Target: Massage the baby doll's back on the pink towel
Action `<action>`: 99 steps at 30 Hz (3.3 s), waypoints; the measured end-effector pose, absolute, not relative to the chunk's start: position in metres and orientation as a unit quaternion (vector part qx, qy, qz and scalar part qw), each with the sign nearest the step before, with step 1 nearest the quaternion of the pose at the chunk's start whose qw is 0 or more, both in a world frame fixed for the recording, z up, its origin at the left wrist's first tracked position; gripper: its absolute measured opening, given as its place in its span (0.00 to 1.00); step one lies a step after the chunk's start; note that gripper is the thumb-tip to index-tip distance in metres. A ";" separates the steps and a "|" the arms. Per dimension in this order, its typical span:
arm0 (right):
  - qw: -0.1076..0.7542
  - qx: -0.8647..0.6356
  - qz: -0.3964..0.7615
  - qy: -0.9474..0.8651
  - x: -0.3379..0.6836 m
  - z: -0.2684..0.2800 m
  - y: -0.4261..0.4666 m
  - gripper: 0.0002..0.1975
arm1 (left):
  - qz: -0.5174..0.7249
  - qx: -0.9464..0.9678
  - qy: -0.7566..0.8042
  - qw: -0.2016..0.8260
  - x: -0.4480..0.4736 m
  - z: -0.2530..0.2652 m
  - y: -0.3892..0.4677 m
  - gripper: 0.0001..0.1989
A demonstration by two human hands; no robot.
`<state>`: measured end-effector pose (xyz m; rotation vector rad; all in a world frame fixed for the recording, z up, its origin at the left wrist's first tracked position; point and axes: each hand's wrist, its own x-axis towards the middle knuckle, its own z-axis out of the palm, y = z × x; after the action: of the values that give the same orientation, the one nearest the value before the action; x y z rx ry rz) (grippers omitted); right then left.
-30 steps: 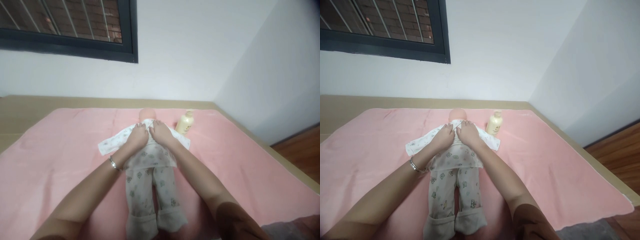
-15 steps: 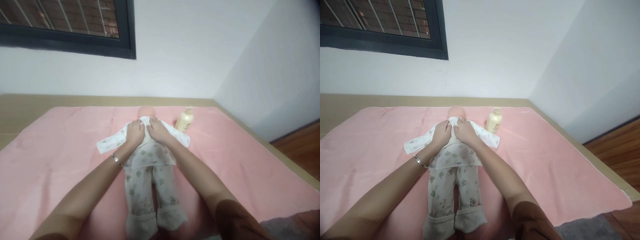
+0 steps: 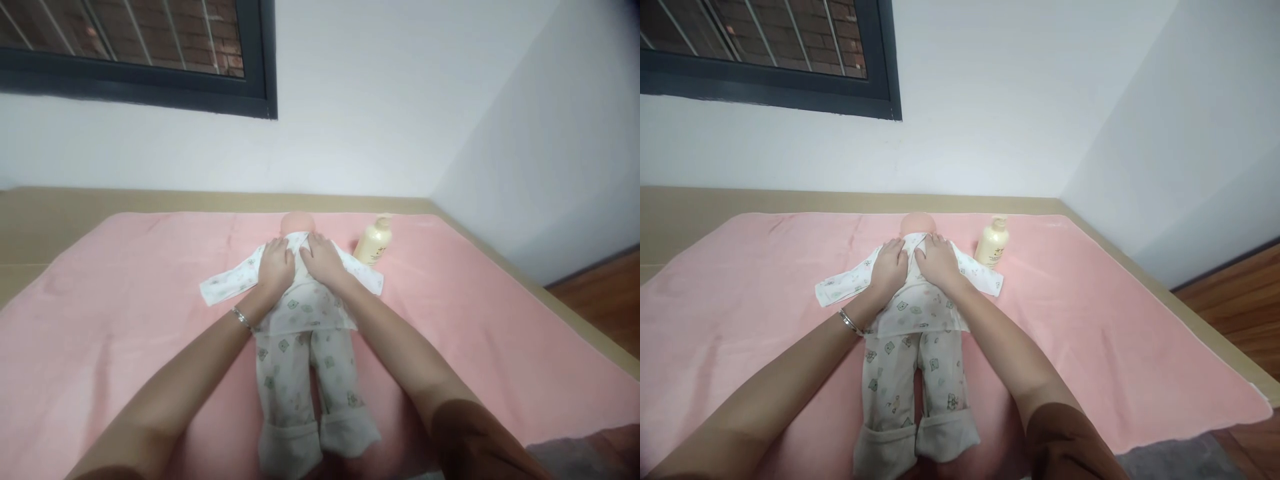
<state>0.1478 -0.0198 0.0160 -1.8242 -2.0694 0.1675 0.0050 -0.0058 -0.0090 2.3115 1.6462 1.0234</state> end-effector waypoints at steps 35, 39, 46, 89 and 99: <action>0.031 -0.605 0.063 -0.793 0.146 0.052 -0.056 0.33 | 0.253 0.757 0.581 0.161 -0.002 0.025 -0.005 0.11; 0.061 -0.603 0.063 -0.793 0.143 0.054 -0.056 0.32 | 0.245 0.747 0.590 0.182 -0.005 0.020 0.004 0.14; 0.096 -0.616 0.067 -0.779 0.142 0.039 -0.036 0.33 | 0.242 0.774 0.578 0.091 -0.001 0.007 0.001 0.18; 0.120 -0.619 0.076 -0.772 0.151 0.023 -0.036 0.34 | 0.248 0.779 0.575 0.044 0.007 0.002 -0.005 0.17; 0.146 -0.610 0.080 -0.775 0.151 0.023 -0.036 0.32 | 0.255 0.775 0.573 0.076 0.005 0.001 -0.003 0.17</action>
<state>0.1510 -0.0357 0.0227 -1.7573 -2.2312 0.2308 0.0046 -0.0030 0.0011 2.3234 1.7185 0.7649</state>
